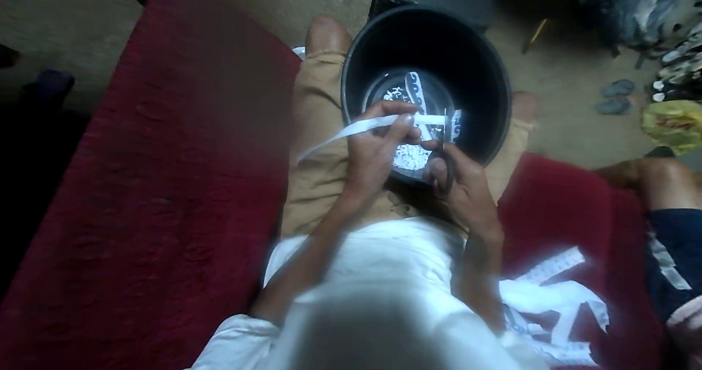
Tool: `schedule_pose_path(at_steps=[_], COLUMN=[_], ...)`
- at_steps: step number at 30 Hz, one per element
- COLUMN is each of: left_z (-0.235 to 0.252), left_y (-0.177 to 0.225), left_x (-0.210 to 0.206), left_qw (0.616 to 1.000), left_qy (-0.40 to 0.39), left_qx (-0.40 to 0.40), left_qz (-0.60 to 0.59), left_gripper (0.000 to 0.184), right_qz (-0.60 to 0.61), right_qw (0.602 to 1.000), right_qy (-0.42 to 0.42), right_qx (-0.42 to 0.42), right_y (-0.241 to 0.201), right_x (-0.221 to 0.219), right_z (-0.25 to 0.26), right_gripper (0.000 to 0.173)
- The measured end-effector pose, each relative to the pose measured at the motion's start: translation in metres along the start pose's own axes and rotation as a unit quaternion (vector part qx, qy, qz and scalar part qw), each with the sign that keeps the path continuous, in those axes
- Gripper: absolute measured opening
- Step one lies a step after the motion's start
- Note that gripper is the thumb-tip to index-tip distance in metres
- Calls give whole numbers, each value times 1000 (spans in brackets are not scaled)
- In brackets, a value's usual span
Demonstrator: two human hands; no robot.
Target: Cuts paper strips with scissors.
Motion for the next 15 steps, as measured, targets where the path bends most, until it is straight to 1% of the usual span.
schedule_pose_path(at_steps=[6,9,15], left_z=[-5,-1,-1], left_y=[1,-1,-2], left_x=[0,2,4], left_qw=[1000,1000,1000], left_qy=[-7,9,21], left_qx=[3,-4,-5], left_qz=[26,17,12], left_gripper=[16,12,12], right_qz=[1,2,5], right_qw=[1000,1000,1000], right_qy=[-7,-8,-6], right_qx=[5,6,3], right_y=[1,2,4], right_x=[-1,-3,-4], right_z=[0,0,0], right_gripper=[42,41,39])
Point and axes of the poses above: each hand's wrist, its own z-axis towards the middle knuckle, its own x-axis out of the back of the hand, y = z × x, the point moved 9 cm from there along z, towards the middle knuckle, and after that the axes turned 3 degrees about y, right-handed, at the moved point
